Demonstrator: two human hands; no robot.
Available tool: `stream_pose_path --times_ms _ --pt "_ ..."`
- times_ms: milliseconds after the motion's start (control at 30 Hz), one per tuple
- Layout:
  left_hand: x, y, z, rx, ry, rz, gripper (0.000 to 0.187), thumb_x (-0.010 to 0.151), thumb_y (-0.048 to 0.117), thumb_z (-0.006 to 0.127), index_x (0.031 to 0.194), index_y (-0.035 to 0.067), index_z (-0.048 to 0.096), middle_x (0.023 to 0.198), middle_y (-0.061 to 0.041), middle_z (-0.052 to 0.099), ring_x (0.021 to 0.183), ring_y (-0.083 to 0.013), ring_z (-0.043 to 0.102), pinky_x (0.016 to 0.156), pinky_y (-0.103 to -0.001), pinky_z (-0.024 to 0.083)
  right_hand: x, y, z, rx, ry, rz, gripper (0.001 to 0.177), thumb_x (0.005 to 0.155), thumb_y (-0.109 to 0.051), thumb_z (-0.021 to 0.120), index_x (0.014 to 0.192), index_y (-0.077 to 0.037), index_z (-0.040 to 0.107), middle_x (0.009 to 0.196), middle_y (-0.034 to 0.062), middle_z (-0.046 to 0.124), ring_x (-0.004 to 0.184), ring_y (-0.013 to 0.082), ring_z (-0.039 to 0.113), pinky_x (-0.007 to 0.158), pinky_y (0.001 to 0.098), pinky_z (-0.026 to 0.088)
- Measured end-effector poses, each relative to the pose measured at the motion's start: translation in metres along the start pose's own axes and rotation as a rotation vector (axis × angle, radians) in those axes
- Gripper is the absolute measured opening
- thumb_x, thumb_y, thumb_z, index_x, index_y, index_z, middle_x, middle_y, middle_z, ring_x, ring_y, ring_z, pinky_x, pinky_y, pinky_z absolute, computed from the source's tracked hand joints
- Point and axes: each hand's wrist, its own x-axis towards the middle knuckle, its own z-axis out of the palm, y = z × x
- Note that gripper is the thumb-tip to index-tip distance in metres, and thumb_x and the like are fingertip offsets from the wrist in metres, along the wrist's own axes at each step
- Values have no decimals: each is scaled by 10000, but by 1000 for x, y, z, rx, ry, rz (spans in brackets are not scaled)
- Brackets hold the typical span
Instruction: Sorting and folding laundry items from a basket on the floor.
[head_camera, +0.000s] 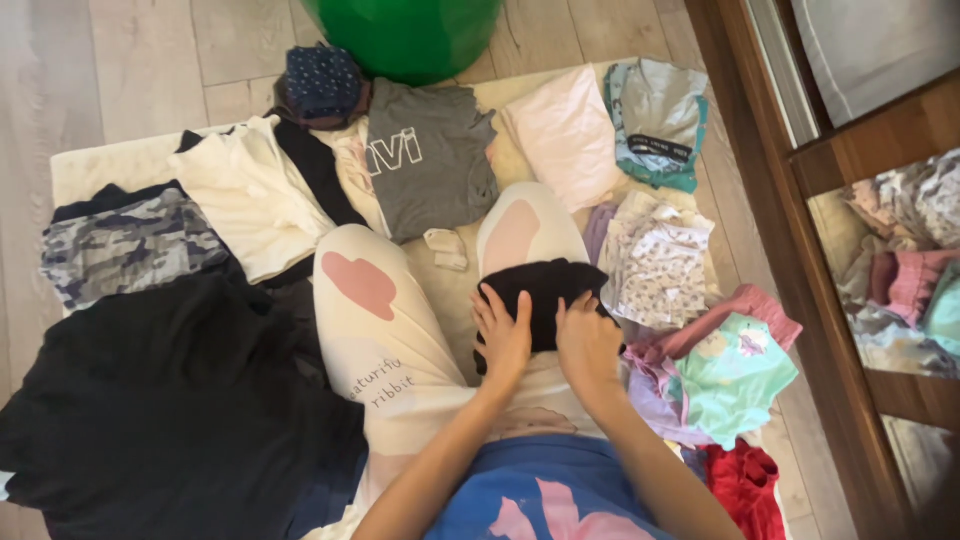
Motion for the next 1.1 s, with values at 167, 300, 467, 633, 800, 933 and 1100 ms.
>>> stream_pose_path --times_ms 167,300,467,633,800,933,1100 --pt "-3 -5 -11 -171 25 74 902 960 735 242 1677 208 93 1751 -73 -51 1621 -212 -87 1219 -684 -69 15 -11 -31 393 -219 -102 450 1115 -394 527 1231 11 686 940 240 727 871 347 715 789 412 570" --pt "-58 70 -99 -1021 -113 -140 774 919 652 441 1532 181 424 1590 -28 362 1443 -183 289 1129 -491 153 33 -37 -63 1578 -533 166 411 1049 -310 535 1290 2 650 1122 93 731 1036 185 682 906 314 528" --pt "-77 101 -142 -1337 -307 -12 516 949 445 652 1328 95 648 1158 -18 690 1041 -173 624 806 -382 431 46 -53 -55 1677 -549 95 347 1086 -254 555 1307 -1 640 1157 61 688 1049 132 627 915 294 496" --pt "-28 96 -138 -1255 -253 405 486 870 112 747 1322 24 592 1226 -59 674 1153 -187 631 1010 -333 487 72 -80 -66 1496 -353 -112 336 998 -193 654 1294 -38 616 1248 96 630 1121 188 619 902 351 499" --pt "50 108 -185 -1144 -79 332 714 773 -19 631 1479 25 536 1347 -86 641 1216 -186 608 1013 -281 463 141 -119 -36 1658 -867 140 379 946 -266 676 1278 -85 647 1110 40 724 986 139 686 820 354 566" --pt "132 108 -235 -1110 -46 329 910 730 -156 575 1570 113 350 1439 -101 556 1233 -199 590 1002 -304 480 220 -190 20 1490 -915 66 424 933 -270 690 1329 -128 642 1178 -11 706 1040 110 652 835 313 514" --pt "249 115 -292 -986 272 482 875 746 -183 519 1569 61 353 1460 -130 559 1275 -221 592 1020 -316 483 322 -310 83 1630 -912 -13 452 915 -260 730 1339 -134 633 1231 -13 693 1088 126 655 876 330 531"
